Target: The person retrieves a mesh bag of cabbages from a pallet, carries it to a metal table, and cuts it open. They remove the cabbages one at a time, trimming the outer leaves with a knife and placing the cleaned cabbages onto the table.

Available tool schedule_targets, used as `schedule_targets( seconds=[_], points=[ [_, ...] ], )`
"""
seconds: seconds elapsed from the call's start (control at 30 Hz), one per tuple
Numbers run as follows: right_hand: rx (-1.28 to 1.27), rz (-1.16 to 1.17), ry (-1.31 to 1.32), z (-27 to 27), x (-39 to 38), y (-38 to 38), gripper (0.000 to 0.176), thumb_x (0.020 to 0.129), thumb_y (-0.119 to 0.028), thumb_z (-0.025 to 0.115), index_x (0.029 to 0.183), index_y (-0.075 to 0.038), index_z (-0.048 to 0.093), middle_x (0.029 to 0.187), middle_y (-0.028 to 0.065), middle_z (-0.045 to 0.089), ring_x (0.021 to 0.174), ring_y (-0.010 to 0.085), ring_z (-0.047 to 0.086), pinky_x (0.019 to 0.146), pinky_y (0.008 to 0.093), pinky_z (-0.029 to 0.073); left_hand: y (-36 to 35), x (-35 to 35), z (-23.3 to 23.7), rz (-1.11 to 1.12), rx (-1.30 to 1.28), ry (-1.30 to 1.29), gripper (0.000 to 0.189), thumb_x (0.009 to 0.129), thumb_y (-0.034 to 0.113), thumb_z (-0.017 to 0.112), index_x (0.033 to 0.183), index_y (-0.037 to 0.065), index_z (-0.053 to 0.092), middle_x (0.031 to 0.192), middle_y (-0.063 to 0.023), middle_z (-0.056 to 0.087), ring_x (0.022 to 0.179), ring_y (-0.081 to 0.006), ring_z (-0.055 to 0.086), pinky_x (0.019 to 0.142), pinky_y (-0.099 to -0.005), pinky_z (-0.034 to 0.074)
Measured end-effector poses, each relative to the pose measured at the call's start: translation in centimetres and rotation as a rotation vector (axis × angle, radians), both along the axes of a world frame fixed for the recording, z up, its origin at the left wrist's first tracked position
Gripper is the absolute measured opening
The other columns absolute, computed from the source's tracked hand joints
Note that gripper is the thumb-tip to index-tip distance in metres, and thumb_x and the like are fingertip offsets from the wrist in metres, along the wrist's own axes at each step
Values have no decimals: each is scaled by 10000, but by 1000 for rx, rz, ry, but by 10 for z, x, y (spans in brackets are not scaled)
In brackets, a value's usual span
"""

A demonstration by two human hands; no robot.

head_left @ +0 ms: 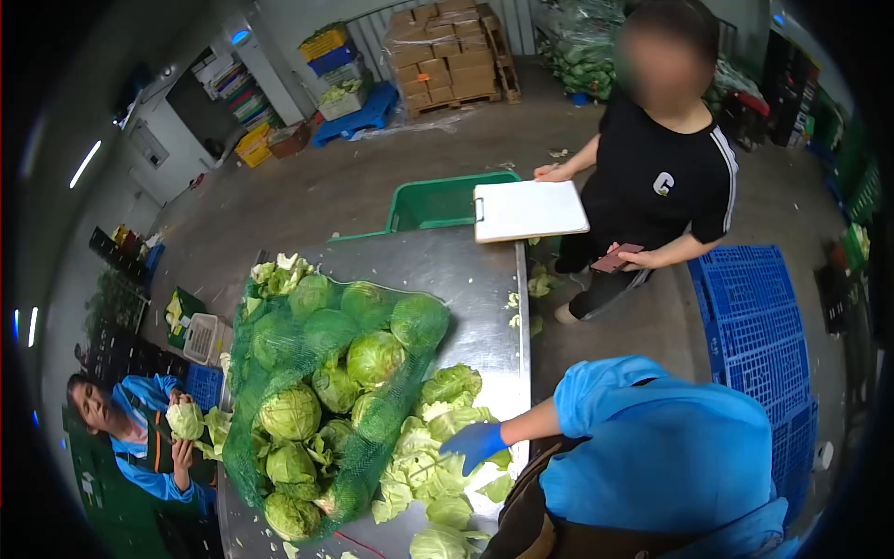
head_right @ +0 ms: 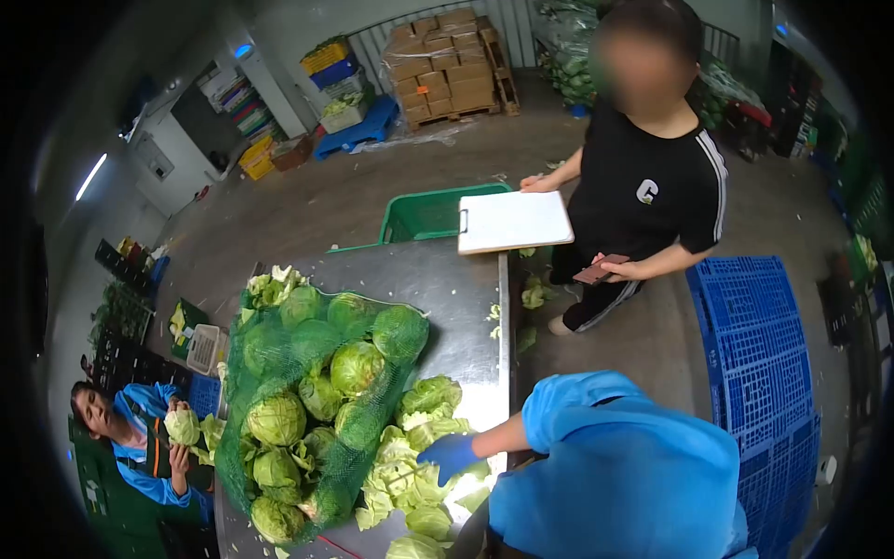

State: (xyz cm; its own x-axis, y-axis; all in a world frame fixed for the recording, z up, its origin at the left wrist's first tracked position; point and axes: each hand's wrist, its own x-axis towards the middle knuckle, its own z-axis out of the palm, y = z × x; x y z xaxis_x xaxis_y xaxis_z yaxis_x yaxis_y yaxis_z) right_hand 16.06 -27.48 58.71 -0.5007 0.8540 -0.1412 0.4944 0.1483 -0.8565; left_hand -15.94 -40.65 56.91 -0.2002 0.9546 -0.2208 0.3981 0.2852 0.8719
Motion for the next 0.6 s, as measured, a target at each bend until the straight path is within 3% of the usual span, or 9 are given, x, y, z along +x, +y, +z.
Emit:
schedule_targets(
  seconds=[0.07,0.13,0.27,0.33,0.4,0.47,0.53,0.6],
  points=[
    [56,-71,64,2,25,-5,725,762,-392,745,1386,-142,474,1209,132,631,1061,292,622,911,383,490,7,2,5,-35,-25,12,688,783,224,708,1381,49,416,1270,-157,531,1088,-273,519,937,-407,421],
    [79,-177,23,2,46,-3,549,802,-364,710,1270,-105,584,1098,103,674,954,235,645,862,359,504,14,4,5,-58,-41,8,643,805,237,682,1372,62,432,1259,-155,544,1055,-266,535,904,-401,437],
    [-490,-712,523,1,102,7,246,823,-225,652,1007,-74,712,817,48,675,652,110,563,589,275,477,22,3,5,-123,-69,10,558,850,264,629,1353,88,464,1236,-150,570,990,-251,566,838,-390,469],
    [-433,-913,930,-7,132,5,233,839,-202,633,1016,-69,702,844,71,684,613,111,540,525,260,438,26,1,6,-168,-78,15,518,873,278,603,1344,101,480,1224,-148,583,957,-243,582,805,-384,485],
    [-514,-1111,1113,-15,152,10,232,865,-226,614,1004,-58,693,868,86,695,620,124,552,530,274,450,28,-4,3,-201,-90,11,481,895,291,576,1335,114,496,1213,-146,596,924,-236,598,772,-378,500],
    [-594,-1183,1171,-10,166,12,246,893,-227,588,1051,-53,665,853,80,679,626,126,561,552,262,463,27,-7,3,-226,-122,13,447,917,305,550,1326,127,512,1202,-144,609,891,-228,614,739,-373,516],
    [-505,-1097,1225,-5,175,13,261,903,-262,581,1047,-61,667,870,89,681,631,131,571,559,268,479,29,-8,2,-249,-155,12,417,940,318,523,1317,140,528,1190,-141,622,858,-221,629,706,-367,532],
    [-475,-1101,1301,-14,187,19,241,870,-255,622,1003,-62,677,870,116,694,631,152,592,557,288,489,31,-2,3,-256,-140,6,466,910,329,581,1336,157,503,1183,-126,622,861,-203,622,709,-347,533]
  ],
)
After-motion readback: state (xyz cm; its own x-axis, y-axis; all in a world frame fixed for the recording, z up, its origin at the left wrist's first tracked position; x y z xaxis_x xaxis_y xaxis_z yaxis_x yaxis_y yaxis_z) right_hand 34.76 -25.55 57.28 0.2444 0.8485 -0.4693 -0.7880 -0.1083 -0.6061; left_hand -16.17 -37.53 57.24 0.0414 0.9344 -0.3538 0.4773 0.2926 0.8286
